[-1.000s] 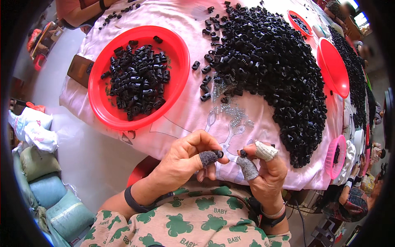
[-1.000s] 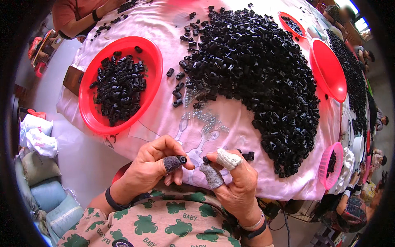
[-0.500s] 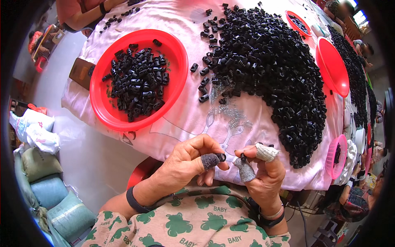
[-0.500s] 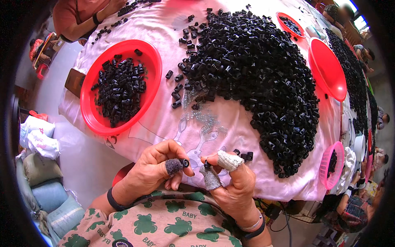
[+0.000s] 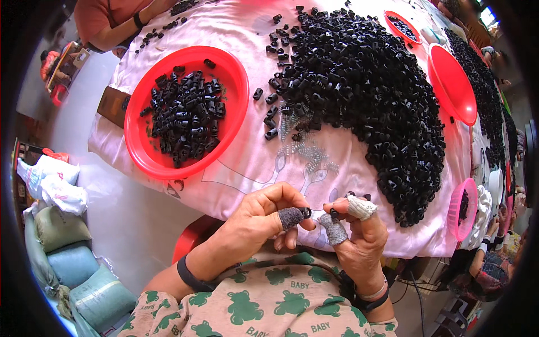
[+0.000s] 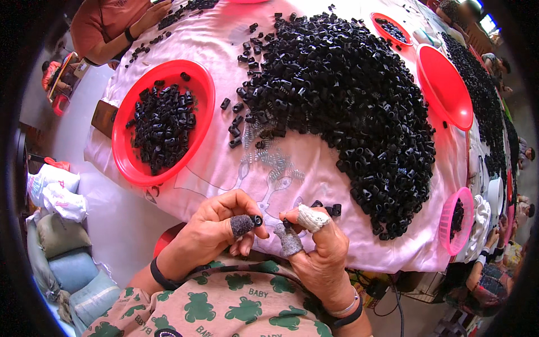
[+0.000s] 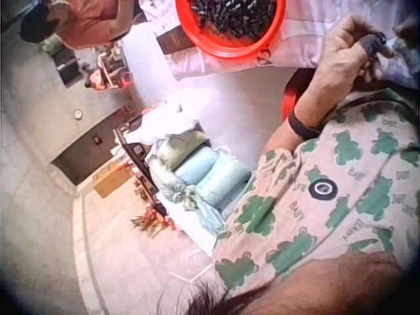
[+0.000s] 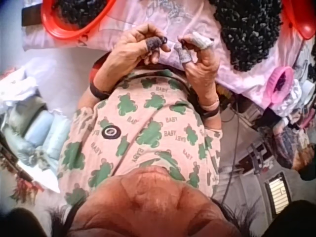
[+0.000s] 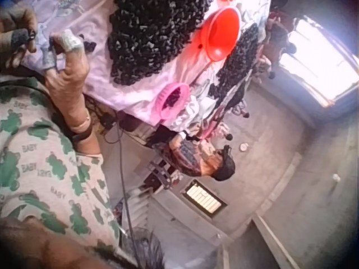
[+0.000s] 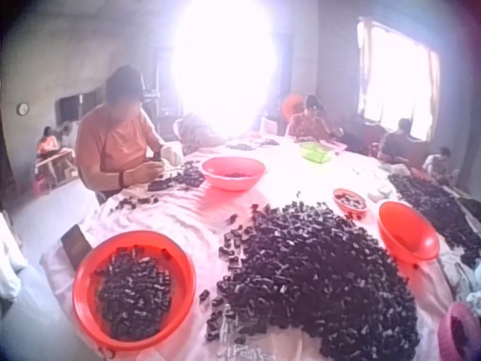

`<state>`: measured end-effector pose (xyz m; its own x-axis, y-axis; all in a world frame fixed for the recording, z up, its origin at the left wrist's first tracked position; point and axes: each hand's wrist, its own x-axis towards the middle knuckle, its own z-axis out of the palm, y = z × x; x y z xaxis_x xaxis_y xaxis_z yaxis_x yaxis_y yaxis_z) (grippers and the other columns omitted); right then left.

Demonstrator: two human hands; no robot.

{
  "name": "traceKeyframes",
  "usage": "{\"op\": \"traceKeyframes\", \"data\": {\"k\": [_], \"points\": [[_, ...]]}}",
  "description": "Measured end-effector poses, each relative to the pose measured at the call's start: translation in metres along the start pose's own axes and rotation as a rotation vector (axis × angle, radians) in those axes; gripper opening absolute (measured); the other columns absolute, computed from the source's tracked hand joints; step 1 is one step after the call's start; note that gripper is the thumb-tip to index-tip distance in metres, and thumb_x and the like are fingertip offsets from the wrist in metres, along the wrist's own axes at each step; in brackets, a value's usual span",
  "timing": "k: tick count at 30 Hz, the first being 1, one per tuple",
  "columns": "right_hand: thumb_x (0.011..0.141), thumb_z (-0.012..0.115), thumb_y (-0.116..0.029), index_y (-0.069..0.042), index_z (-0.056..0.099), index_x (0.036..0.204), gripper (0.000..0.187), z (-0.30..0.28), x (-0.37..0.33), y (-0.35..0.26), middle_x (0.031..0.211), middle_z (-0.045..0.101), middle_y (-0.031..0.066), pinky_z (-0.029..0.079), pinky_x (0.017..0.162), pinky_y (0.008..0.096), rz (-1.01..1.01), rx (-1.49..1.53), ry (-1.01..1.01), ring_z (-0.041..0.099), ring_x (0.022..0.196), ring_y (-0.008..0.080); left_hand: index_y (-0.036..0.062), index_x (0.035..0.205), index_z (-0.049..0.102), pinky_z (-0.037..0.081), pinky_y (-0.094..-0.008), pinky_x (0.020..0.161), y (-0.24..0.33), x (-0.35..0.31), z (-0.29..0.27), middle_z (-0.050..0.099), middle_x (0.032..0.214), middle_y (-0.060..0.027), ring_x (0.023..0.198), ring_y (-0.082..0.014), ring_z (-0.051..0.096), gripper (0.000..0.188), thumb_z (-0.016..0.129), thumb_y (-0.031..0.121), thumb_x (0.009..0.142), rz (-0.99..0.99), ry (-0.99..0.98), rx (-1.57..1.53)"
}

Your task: Assembling small black plastic components by hand at a production table.

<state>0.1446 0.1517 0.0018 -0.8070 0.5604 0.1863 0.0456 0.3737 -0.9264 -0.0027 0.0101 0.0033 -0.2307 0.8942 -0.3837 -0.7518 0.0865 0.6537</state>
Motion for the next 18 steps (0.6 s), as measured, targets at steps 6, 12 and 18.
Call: {"op": "traceKeyframes", "data": {"k": [6, 12, 18], "points": [[0.075, 0.069, 0.009, 0.0, 0.062, 0.104, 0.031, 0.005, 0.0, 0.001, 0.089, 0.066, 0.008, 0.053, 0.073, 0.0262, 0.054, 0.016, -0.005, 0.066, 0.083, 0.0155, 0.002, 0.109, 0.053, 0.046, -0.0178, 0.052, -0.005, 0.0, -0.011, 0.068, 0.094, -0.0115, 0.063, -0.0087, 0.061, 0.02, 0.06, 0.012, 0.093, -0.002, -0.013, -0.045], [0.081, 0.061, 0.014, 0.004, 0.06, 0.109, 0.03, 0.01, 0.0, -0.004, 0.1, 0.061, 0.0085, 0.057, 0.083, 0.0302, 0.288, 0.364, -0.01, 0.064, 0.093, 0.0179, 0.001, 0.108, 0.051, 0.048, -0.0173, 0.051, -0.005, 0.001, -0.017, 0.067, 0.094, -0.016, 0.065, -0.0132, 0.064, 0.023, 0.06, 0.016, 0.093, 0.021, -0.027, -0.046], [0.082, 0.061, 0.014, 0.005, 0.059, 0.116, 0.035, 0.006, 0.001, -0.007, 0.102, 0.054, 0.0069, 0.058, 0.082, 0.0298, 0.267, 0.386, -0.074, 0.062, 0.099, 0.0178, 0.0011, 0.108, 0.051, 0.048, -0.0176, 0.052, -0.005, 0.0, -0.017, 0.067, 0.094, -0.0164, 0.065, -0.0133, 0.064, 0.024, 0.061, 0.016, 0.092, 0.03, -0.025, -0.02]]}}
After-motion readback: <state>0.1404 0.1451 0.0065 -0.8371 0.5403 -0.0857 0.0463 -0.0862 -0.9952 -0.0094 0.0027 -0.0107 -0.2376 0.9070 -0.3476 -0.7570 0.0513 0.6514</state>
